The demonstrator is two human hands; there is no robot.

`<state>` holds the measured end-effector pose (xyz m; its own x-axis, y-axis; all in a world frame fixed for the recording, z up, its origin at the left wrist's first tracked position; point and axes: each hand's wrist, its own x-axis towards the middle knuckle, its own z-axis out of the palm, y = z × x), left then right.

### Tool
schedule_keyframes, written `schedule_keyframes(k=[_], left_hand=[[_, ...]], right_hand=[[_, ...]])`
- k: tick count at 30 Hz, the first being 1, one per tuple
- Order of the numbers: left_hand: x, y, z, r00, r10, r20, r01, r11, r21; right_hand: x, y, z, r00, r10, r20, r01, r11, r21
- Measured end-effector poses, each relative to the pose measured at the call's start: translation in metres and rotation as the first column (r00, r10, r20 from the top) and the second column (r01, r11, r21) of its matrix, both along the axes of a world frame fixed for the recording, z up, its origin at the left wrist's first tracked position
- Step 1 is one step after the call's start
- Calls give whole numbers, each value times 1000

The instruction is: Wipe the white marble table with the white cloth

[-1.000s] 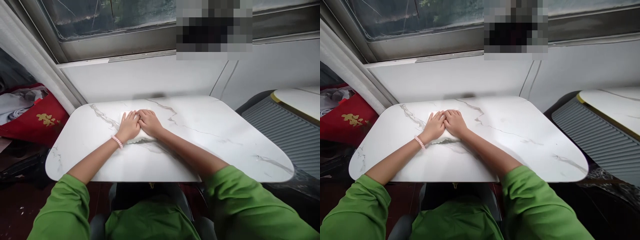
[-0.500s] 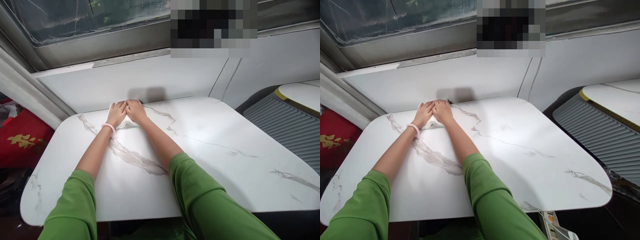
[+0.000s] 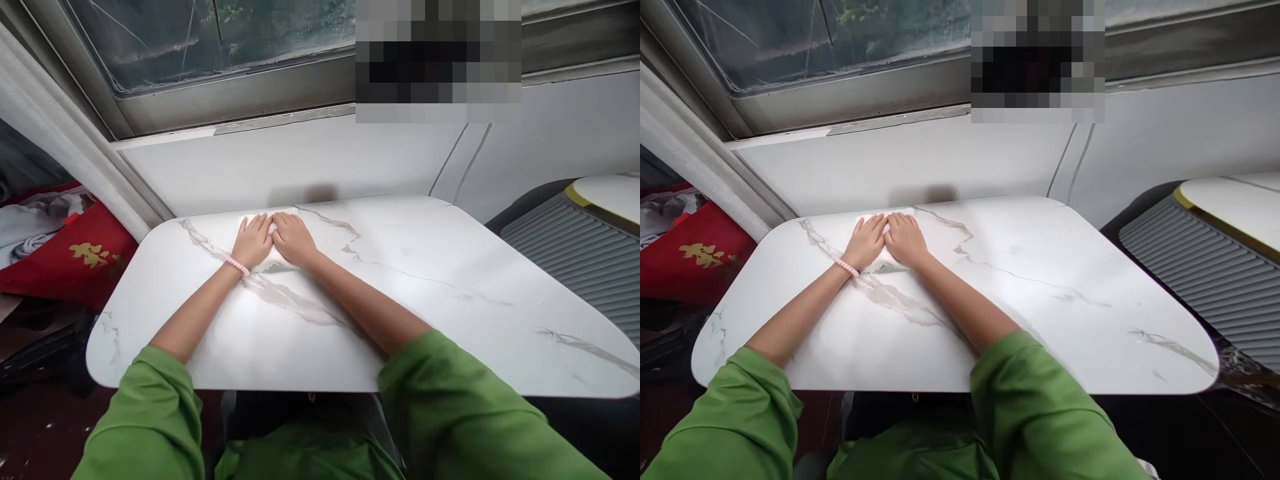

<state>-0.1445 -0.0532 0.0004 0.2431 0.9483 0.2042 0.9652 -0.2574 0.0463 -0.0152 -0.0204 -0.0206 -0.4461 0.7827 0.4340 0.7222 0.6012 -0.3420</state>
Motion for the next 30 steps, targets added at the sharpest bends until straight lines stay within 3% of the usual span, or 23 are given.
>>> schedule_keyframes(k=[4, 9, 12, 14, 19, 25, 30], left_hand=[[2, -74, -3, 996, -87, -8, 88, 996, 8], [4, -169, 0, 993, -118, -11, 118, 993, 6], [4, -204, 5, 994, -110, -11, 110, 994, 1], [2, -213, 8, 996, -86, -16, 86, 996, -3], [-20, -188, 10, 999, -4, -37, 2, 998, -57], [-69, -98, 11, 996, 85, 38, -79, 986, -144], [-107, -22, 10, 987, 98, 128, -82, 989, -123]], right_hand=[[14, -75, -4, 996, 21, 81, -24, 999, 35], [30, -159, -1, 979, 154, 135, -158, 987, 23], [31, -186, 3, 965, 222, 137, -226, 974, 14], [26, -191, 5, 955, 257, 146, -263, 965, 19], [-4, -163, 4, 948, 287, 136, -290, 957, -2], [-62, -83, 3, 980, 196, 30, -194, 979, -53], [-104, -19, 7, 993, 118, -18, -119, 986, -115]])
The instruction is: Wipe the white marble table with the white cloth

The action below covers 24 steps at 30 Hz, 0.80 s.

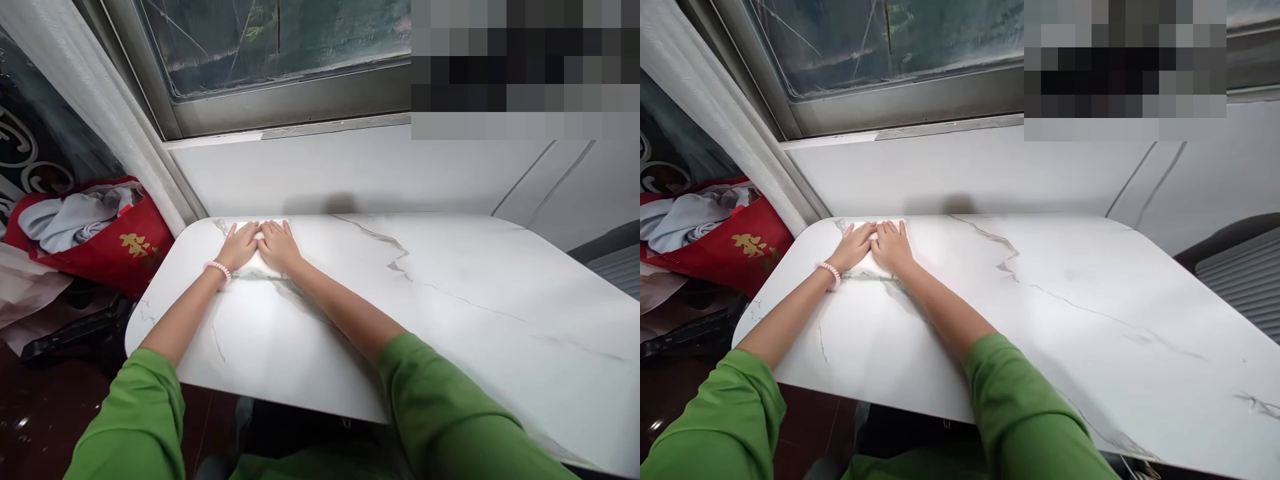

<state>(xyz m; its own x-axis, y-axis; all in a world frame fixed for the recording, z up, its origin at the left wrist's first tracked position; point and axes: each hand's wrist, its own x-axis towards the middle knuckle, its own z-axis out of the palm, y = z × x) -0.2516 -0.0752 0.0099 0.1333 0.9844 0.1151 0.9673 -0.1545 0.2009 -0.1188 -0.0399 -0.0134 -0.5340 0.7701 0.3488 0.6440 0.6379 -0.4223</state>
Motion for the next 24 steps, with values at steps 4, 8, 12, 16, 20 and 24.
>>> schedule_keyframes(k=[4, 8, 12, 16, 20, 24], left_hand=[[-18, 41, -3, 999, -1, 44, -1, 999, 43], [-26, 66, -4, 998, -9, 55, 5, 998, 58], [-30, 78, -5, 998, -34, 48, 31, 998, 58], [-27, 73, -4, 1000, -9, 8, 9, 999, 48], [-17, 48, -4, 999, 28, -31, -27, 999, 28], [-10, 7, -4, 997, 51, -59, -51, 999, 5]], right_hand=[[-19, 36, -1, 999, -28, -23, 28, 1000, -9], [-29, 58, -3, 997, -69, -44, 70, 997, 15], [-32, 67, -3, 995, -92, -37, 93, 995, 22], [-29, 63, -4, 996, -82, -29, 83, 996, 38], [-21, 42, -3, 998, -62, -24, 63, 998, 14], [-15, 2, -2, 999, -34, -5, 34, 999, -2]])
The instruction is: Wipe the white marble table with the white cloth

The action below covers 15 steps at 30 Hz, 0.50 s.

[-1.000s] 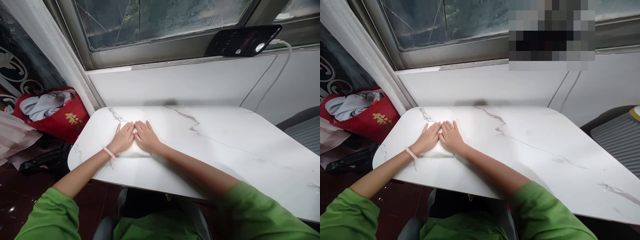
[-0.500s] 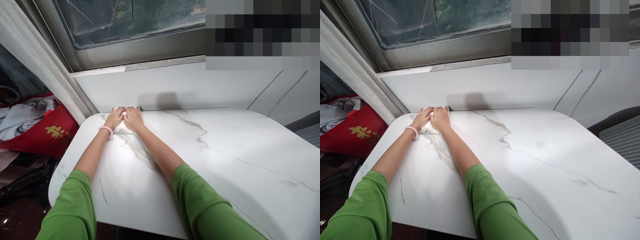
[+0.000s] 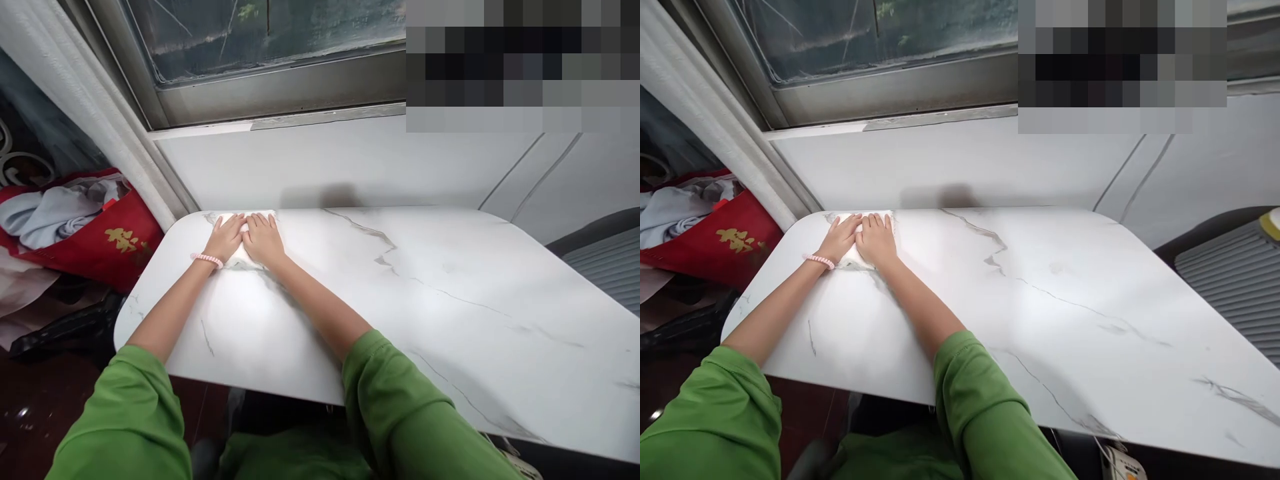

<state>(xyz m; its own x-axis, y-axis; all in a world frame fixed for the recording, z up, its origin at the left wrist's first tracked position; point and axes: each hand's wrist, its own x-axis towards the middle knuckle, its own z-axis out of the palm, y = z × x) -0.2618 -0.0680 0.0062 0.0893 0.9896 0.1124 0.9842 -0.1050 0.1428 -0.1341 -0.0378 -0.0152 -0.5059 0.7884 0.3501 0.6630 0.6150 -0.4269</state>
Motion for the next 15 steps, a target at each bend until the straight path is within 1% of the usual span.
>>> schedule_keyframes(k=[3, 5, 8, 11, 13, 15], left_hand=[[0, -41, 0, 1000, 6, -28, -6, 1000, -5], [2, -74, 0, 999, 1, -50, -1, 1000, 6], [8, -130, 0, 998, 8, -65, -5, 999, 32], [18, -183, 0, 997, 64, -46, -61, 996, 62], [21, -207, 0, 995, 94, -31, -92, 993, 73], [19, -219, 1, 994, 106, -28, -103, 992, 73]], right_hand=[[4, -40, 1, 1000, 27, -3, -27, 1000, 12], [9, -69, 2, 998, 62, 2, -62, 998, 28], [19, -115, 4, 989, 148, 28, -150, 987, 61], [29, -155, 6, 968, 246, 59, -251, 962, 105], [30, -172, 7, 951, 301, 75, -309, 943, 122], [26, -179, 7, 938, 338, 81, -346, 930, 121]])
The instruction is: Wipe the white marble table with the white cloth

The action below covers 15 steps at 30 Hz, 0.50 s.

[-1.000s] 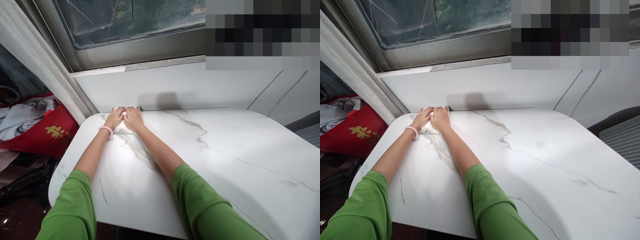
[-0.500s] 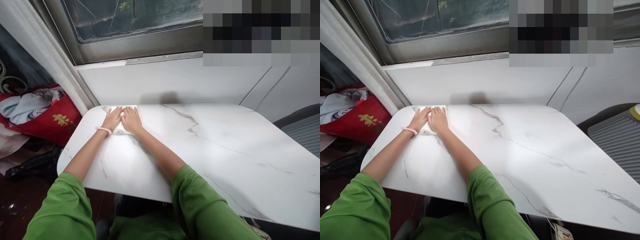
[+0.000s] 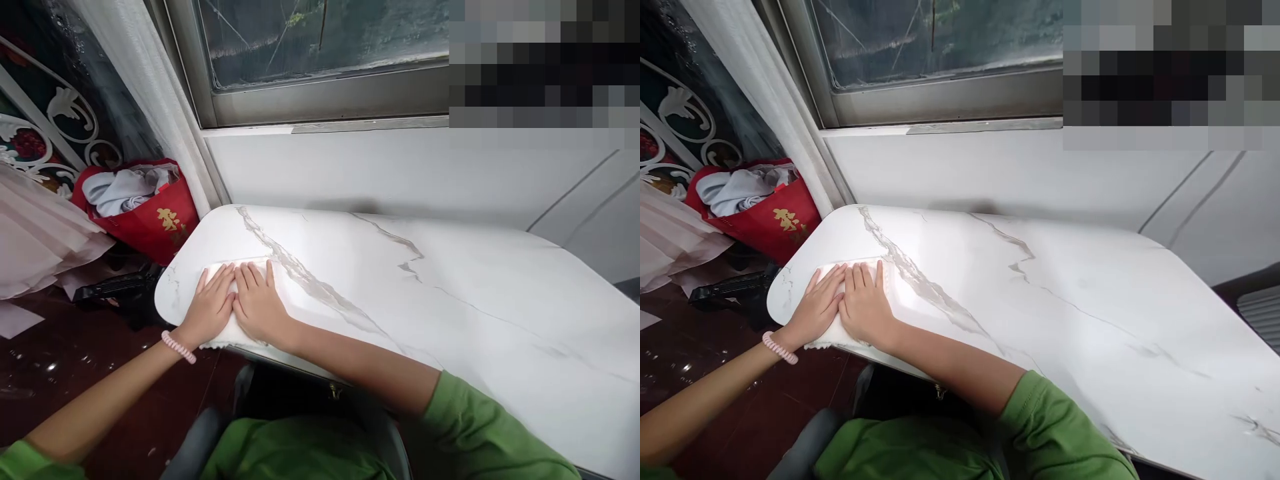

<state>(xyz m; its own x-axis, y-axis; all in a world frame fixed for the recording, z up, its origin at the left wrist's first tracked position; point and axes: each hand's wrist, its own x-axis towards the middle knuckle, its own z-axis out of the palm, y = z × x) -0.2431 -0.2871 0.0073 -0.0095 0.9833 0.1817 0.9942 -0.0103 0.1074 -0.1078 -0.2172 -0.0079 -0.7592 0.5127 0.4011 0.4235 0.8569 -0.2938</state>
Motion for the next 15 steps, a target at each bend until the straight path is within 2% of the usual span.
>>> schedule_keyframes(k=[2, 5, 15], left_hand=[[-8, 1, 1, 1000, 6, -5, -6, 1000, -12], [-31, 23, 3, 1000, 8, 3, -8, 999, -36], [-128, 165, 7, 992, 28, 123, -27, 1000, -13]], right_hand=[[-10, 3, -1, 1000, 12, -7, -12, 1000, -9], [-34, 23, -3, 999, -12, -39, 11, 999, -33], [-138, 144, -2, 977, -179, -118, 165, 979, -121]])
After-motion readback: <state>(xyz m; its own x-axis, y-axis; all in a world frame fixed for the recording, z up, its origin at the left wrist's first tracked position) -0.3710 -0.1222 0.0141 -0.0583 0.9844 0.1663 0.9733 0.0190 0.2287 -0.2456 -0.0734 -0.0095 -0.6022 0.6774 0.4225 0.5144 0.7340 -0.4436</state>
